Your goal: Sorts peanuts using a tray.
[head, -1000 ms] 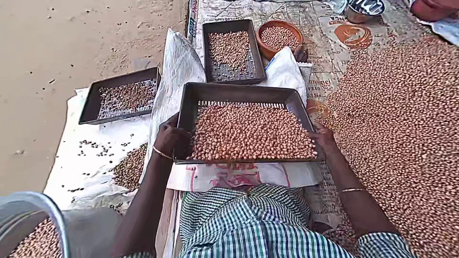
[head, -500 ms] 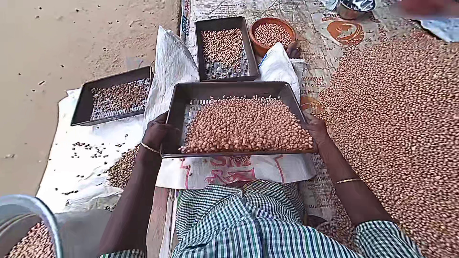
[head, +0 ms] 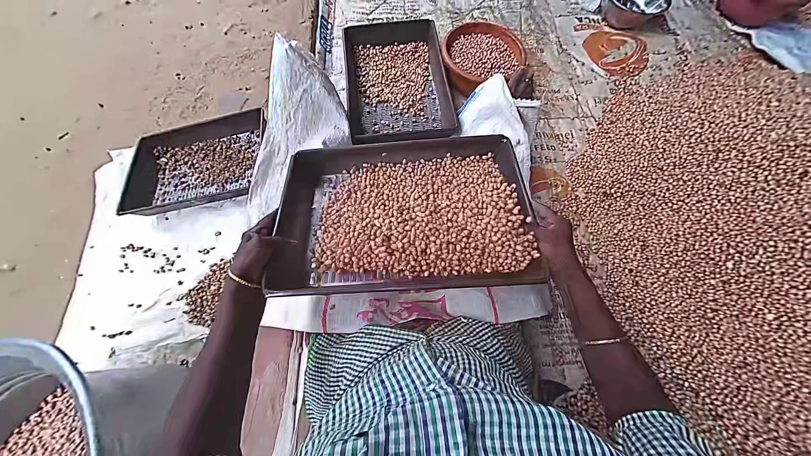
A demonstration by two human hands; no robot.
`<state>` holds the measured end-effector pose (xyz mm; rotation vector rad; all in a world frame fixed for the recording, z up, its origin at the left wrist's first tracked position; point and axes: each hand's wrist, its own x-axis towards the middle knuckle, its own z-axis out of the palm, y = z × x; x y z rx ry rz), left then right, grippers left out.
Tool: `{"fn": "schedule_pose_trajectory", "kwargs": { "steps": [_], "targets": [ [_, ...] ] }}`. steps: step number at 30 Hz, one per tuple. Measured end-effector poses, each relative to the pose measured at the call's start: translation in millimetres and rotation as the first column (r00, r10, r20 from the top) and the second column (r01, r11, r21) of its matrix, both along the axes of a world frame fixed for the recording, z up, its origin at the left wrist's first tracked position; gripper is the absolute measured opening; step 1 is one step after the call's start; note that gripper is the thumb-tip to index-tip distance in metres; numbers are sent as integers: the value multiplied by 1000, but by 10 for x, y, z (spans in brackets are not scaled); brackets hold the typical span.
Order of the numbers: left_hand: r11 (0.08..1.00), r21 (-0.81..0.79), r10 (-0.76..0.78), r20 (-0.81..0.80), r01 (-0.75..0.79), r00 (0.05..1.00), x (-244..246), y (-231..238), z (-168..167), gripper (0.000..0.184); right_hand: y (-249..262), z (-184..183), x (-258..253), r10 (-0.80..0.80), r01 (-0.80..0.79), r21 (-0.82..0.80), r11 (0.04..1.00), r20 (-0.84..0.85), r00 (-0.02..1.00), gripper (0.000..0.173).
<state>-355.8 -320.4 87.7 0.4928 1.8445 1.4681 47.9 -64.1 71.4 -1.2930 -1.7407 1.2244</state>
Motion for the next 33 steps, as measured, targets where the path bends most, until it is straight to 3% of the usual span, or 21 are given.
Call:
{"fn": "schedule_pose_trajectory", "kwargs": {
  "steps": [4, 6, 9, 11, 13, 16, 18, 20, 23, 25, 27, 30, 33],
  "targets": [
    [970, 244, 13, -33, -5, 999, 369, -545, -301, 80, -731, -292, 391, -93, 114, 87, 990, -216, 972, 60],
    [967, 255, -13, -68, 30, 998, 533, -291, -70, 80, -513, -463, 549, -117, 130, 38, 991, -244, 963, 61],
    [988, 148, -33, -31, 37, 999, 493, 325, 368, 71, 231, -477, 452, -75, 63, -96, 993, -137, 988, 57],
    [1000, 20, -10, 1, 10, 1000, 214, 469, 324, 62, 432, -294, 202, -21, 19, -83, 996, -28, 999, 51],
    [1000, -2, 4, 9, -4, 1000, 5, 148, 16, 67, 151, -100, 43, -10, 10, -5, 1000, 30, 999, 51],
    [987, 153, 53, -47, -45, 997, 203, -404, -282, 79, -512, -165, 220, -59, 78, 108, 991, -164, 985, 60],
    [977, 210, 44, -63, -30, 997, 467, -455, -208, 81, -651, -343, 459, -100, 122, 71, 990, -260, 960, 63],
    [982, 188, 5, -63, 7, 998, 563, -135, 49, 81, -352, -474, 551, -125, 127, -9, 992, -252, 960, 62],
    [996, 85, -35, 1, 35, 999, 321, 399, 349, 67, 303, -391, 351, -75, 65, -120, 991, -80, 994, 55],
    [999, 26, -33, 11, 33, 999, 131, 308, 197, 61, 270, -229, 189, -42, 41, -107, 993, 0, 999, 55],
    [998, 65, -11, 14, 10, 1000, 98, -65, -21, 70, -25, -97, 111, -40, 40, 2, 999, -56, 998, 56],
    [985, 169, 33, 37, -39, 999, 397, -584, -325, 79, -553, -203, 332, -13, 22, 65, 998, -142, 990, 61],
    [989, 143, 43, 3, -43, 999, 587, -668, -434, 73, -668, -366, 535, -14, 17, 24, 1000, -119, 993, 61]
  ]
}}
